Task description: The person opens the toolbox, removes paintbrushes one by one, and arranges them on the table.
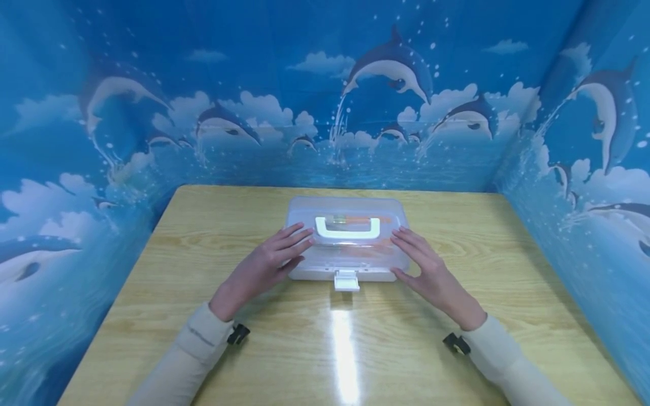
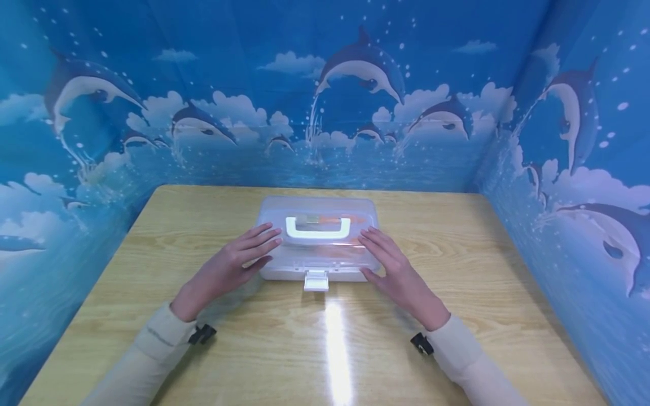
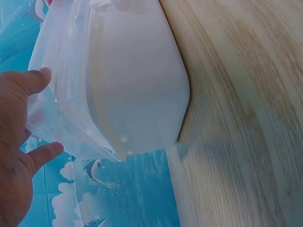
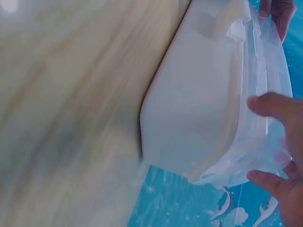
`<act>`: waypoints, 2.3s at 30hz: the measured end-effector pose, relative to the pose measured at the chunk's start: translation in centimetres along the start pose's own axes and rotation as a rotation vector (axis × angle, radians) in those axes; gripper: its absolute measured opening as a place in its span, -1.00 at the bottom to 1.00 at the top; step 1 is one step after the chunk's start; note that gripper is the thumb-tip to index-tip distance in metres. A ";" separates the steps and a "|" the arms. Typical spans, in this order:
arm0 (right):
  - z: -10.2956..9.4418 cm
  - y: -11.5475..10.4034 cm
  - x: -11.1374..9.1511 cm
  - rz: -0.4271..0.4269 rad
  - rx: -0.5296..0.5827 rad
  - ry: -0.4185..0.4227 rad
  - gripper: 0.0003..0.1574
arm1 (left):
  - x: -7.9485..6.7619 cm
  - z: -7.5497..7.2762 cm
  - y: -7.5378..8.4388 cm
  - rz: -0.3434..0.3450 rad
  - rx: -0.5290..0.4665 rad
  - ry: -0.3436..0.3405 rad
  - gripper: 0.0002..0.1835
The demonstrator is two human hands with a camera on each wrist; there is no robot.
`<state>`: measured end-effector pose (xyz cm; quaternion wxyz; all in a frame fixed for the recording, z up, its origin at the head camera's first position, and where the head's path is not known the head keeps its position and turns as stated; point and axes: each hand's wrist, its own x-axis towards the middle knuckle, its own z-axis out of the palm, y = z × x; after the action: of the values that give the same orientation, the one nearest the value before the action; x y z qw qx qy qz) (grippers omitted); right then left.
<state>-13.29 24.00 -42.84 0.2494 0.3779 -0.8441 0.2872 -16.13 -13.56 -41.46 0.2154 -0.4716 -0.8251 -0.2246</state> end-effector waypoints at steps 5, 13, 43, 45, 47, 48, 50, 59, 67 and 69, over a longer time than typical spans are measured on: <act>-0.4 0.2 0.2 -0.067 -0.052 -0.022 0.06 | 0.0 0.1 -0.1 0.016 0.011 0.008 -0.35; -0.8 0.3 0.7 -0.115 -0.073 -0.056 -0.10 | -0.4 0.0 -0.2 -0.005 0.041 0.005 -0.35; -3.4 2.3 4.2 -0.169 -0.177 -0.113 0.03 | -4.9 -0.6 0.7 0.023 0.181 -0.032 -0.49; -3.5 2.3 4.2 -0.161 -0.190 -0.121 0.13 | -5.1 -0.6 0.8 0.019 0.186 -0.043 -0.47; -3.6 2.4 4.3 -0.150 -0.197 -0.133 0.20 | -5.4 -0.6 0.8 0.013 0.187 -0.064 -0.48; -3.7 2.4 4.4 -0.141 -0.202 -0.141 0.22 | -5.5 -0.6 0.9 0.012 0.187 -0.075 -0.49; -3.8 2.4 4.6 -0.126 -0.219 -0.154 0.22 | -5.8 -0.6 0.9 0.006 0.183 -0.100 -0.50; -4.4 2.8 5.9 -0.086 -0.265 -0.204 0.23 | -6.7 -0.8 1.3 -0.114 0.191 -0.283 -0.34; -4.7 3.5 7.0 -0.100 -0.254 -0.231 0.21 | -7.5 -1.2 1.5 -0.118 0.194 -0.339 -0.30; -4.8 3.7 7.3 -0.107 -0.251 -0.230 0.20 | -7.8 -1.2 1.4 -0.102 0.194 -0.340 -0.30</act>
<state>-19.55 25.69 -35.83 0.2111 0.4186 -0.8750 0.1209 -11.10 -18.89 -44.65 0.1060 -0.4374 -0.8901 -0.0717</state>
